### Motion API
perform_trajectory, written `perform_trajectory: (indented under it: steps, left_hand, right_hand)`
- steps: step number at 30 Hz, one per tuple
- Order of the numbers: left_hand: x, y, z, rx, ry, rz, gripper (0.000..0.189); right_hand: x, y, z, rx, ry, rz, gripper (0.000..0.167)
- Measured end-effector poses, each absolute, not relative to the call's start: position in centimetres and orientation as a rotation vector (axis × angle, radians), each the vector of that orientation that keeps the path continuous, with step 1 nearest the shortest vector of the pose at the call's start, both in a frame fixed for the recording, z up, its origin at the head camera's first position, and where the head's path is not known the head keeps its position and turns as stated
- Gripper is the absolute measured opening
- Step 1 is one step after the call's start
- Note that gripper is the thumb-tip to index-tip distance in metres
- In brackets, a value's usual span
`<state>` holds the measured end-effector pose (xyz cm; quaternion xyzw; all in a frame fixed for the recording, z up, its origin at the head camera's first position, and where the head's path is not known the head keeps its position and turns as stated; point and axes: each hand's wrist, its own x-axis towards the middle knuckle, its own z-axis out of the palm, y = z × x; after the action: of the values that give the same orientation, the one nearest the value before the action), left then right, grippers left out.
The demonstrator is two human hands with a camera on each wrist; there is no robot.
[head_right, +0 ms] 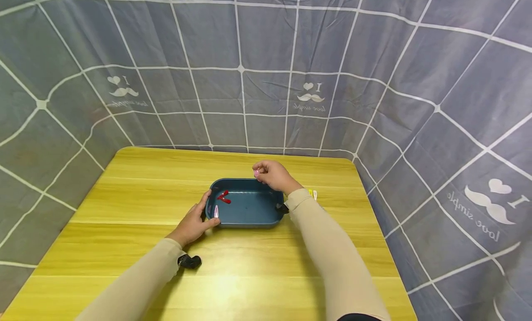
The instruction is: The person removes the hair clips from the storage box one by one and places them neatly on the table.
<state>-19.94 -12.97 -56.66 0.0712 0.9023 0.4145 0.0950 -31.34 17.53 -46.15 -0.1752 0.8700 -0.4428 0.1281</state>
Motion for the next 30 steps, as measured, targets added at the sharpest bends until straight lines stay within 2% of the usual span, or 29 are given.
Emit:
perform_trajectory:
  steps: [10, 19, 30]
  left_hand:
    - [-20.3, -13.2, -56.2, 0.225, 2.676, 1.225, 0.103]
    - [-20.2, -13.3, -56.5, 0.228, 2.652, 1.235, 0.103]
    - [-20.1, -13.0, -56.6, 0.224, 2.652, 1.227, 0.103]
  right_hand:
    - [-32.3, 25.2, -46.1, -0.321, 2.622, -1.237, 0.036]
    - [-32.4, 32.1, -48.8, -0.188, 2.745, -1.112, 0.040]
    - [-30.9, 36.6, -51.4, -0.096, 2.834, -0.927, 0.040]
